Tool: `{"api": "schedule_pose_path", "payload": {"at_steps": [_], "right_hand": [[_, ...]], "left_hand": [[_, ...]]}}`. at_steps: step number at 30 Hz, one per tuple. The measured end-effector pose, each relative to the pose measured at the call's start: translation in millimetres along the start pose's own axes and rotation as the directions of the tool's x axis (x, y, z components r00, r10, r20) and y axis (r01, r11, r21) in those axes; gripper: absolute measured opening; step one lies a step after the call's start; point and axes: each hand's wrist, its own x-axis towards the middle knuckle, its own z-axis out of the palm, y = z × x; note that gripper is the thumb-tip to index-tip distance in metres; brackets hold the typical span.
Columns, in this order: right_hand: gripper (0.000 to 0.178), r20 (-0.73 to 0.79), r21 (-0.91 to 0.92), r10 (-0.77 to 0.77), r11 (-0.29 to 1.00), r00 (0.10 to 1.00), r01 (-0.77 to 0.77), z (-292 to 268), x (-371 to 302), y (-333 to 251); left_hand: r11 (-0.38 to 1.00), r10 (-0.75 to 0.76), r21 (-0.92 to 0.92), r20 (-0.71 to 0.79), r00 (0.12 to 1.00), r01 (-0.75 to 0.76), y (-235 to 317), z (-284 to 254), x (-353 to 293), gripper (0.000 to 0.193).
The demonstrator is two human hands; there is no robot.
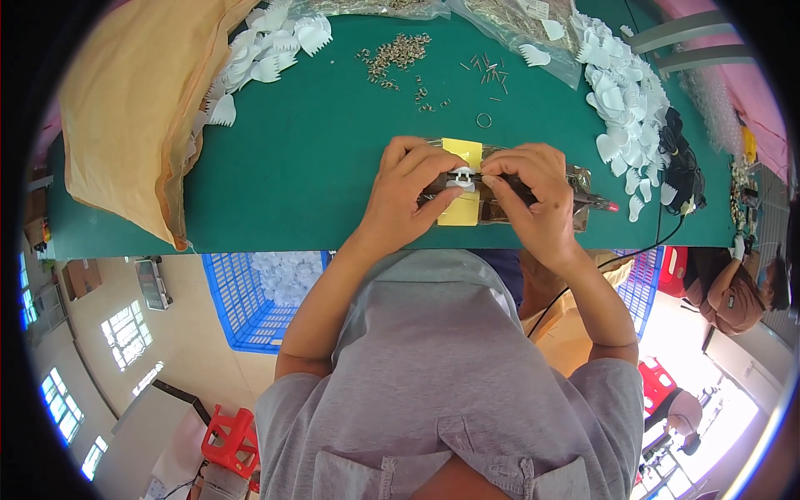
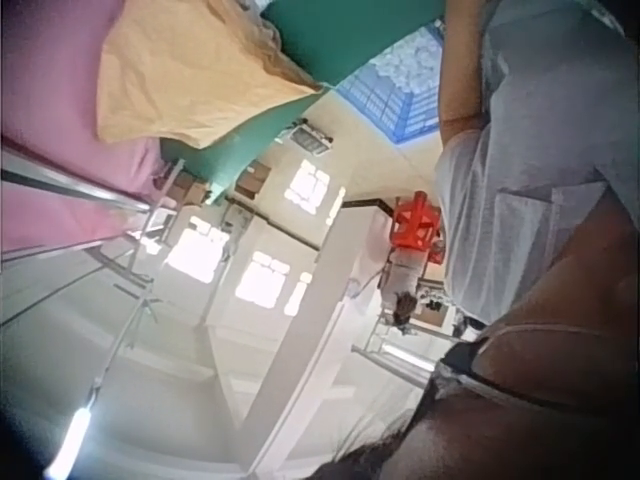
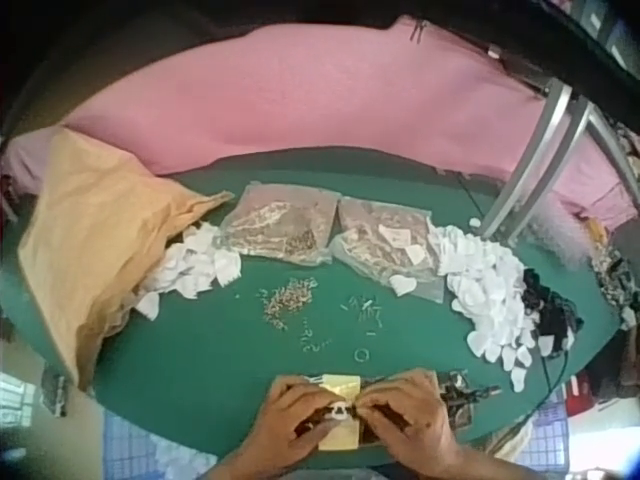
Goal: The person assembles hair clips by placing a white plastic part and a metal spring into a jig, then inserting a metal pin. They use a lever to secure the components before removing the finished clip and placing it into a blue crate.
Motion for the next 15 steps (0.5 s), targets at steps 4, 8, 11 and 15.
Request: {"api": "schedule_pose_path", "payload": {"at_steps": [4,8,11,15], "right_hand": [[0.012,-0.049,0.038,0.048,0.998,0.998,-0.046,0.9,-1.6,-2.6],[0.011,-0.040,0.030,0.050,0.998,0.998,-0.048,2.8,-0.5,-4.0],[0.013,-0.038,0.046,0.062,0.997,0.997,-0.060,4.9,-3.8,-3.0],[0.018,-0.027,0.032,0.052,0.998,0.998,-0.051,4.2,-2.8,-4.9]], "left_hand": [[1.000,-0.004,-0.015,0.002,1.000,0.005,-0.4,1.4,0.8,0.035],[1.000,-0.011,-0.014,-0.014,1.000,0.010,-0.9,1.7,0.4,0.034],[1.000,-0.008,-0.009,-0.012,1.000,0.008,-1.3,1.0,1.1,0.033],[1.000,-0.017,-0.012,-0.012,1.000,0.017,-0.2,0.2,1.6,0.033]]}}
